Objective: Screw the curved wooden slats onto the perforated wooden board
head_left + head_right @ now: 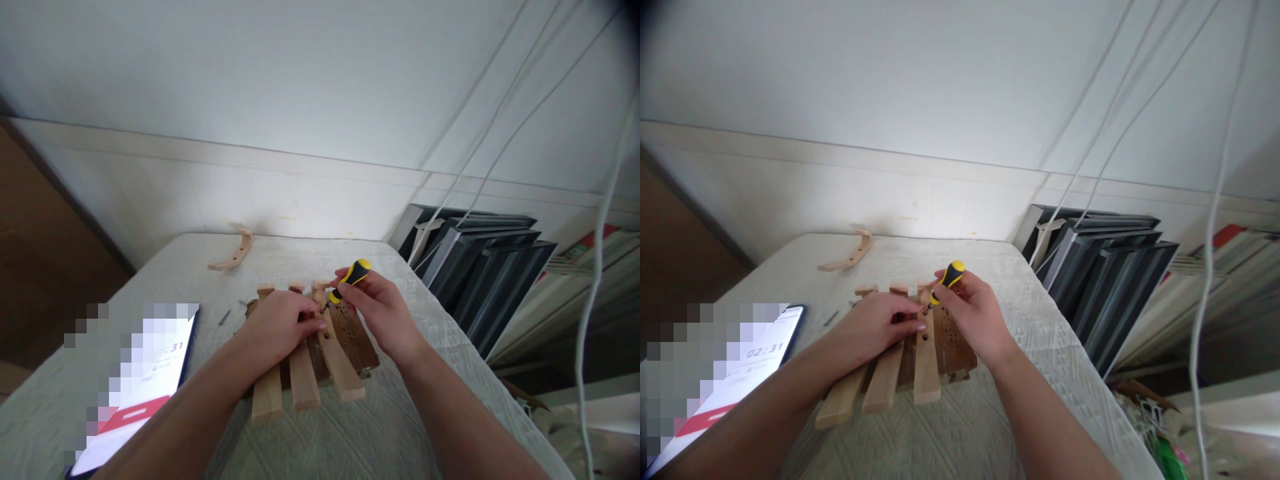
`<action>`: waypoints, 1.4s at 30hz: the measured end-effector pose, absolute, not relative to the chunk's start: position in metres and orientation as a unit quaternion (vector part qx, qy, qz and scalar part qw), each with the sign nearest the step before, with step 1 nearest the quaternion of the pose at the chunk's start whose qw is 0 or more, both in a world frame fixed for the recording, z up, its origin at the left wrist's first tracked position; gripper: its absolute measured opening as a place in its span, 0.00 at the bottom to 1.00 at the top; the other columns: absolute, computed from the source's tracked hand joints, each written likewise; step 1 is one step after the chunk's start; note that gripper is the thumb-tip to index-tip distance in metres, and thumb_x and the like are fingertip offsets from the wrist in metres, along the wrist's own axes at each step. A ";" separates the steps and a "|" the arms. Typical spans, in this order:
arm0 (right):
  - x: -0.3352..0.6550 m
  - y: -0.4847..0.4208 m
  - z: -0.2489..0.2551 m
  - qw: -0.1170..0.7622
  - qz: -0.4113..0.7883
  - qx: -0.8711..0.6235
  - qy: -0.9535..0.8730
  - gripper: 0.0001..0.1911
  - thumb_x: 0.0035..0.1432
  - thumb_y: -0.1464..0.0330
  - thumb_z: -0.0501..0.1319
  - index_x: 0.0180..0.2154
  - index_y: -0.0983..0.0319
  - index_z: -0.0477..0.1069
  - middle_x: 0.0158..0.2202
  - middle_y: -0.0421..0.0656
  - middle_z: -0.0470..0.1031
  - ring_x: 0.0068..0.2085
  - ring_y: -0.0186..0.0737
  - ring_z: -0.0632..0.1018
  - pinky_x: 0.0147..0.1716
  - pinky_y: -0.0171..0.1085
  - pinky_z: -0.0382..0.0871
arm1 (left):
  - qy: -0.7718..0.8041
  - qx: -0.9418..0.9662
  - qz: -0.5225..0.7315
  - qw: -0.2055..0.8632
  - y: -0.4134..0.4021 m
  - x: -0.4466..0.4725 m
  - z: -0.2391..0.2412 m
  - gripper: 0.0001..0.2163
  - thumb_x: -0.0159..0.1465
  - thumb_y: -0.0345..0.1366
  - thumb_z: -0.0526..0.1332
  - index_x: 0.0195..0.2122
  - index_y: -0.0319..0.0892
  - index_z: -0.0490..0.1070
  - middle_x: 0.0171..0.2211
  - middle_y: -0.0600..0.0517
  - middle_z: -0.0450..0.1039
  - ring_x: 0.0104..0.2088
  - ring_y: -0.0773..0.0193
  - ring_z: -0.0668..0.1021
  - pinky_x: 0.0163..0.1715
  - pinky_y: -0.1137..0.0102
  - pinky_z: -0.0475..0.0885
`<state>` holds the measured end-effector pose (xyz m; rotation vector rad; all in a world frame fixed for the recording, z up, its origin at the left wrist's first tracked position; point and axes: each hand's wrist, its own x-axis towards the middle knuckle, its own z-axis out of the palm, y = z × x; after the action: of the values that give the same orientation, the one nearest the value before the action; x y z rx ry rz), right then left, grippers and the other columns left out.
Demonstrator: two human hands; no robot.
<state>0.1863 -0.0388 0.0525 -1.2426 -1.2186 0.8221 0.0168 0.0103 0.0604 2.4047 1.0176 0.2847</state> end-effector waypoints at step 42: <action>0.179 -0.051 0.052 0.645 0.526 -0.361 -0.421 0.12 0.46 0.61 0.71 0.34 0.57 0.76 0.36 0.41 0.80 0.31 0.36 0.80 0.35 0.37 0.77 | 0.557 0.810 0.134 0.122 0.013 -0.066 0.106 0.12 0.62 0.29 0.54 0.42 0.38 0.76 0.40 0.44 0.78 0.39 0.59 0.78 0.38 0.68 0.69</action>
<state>0.1785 -0.0510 0.0524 -0.8224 -0.9576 1.1987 -0.0662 0.0134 0.1061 2.3650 1.6259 0.3911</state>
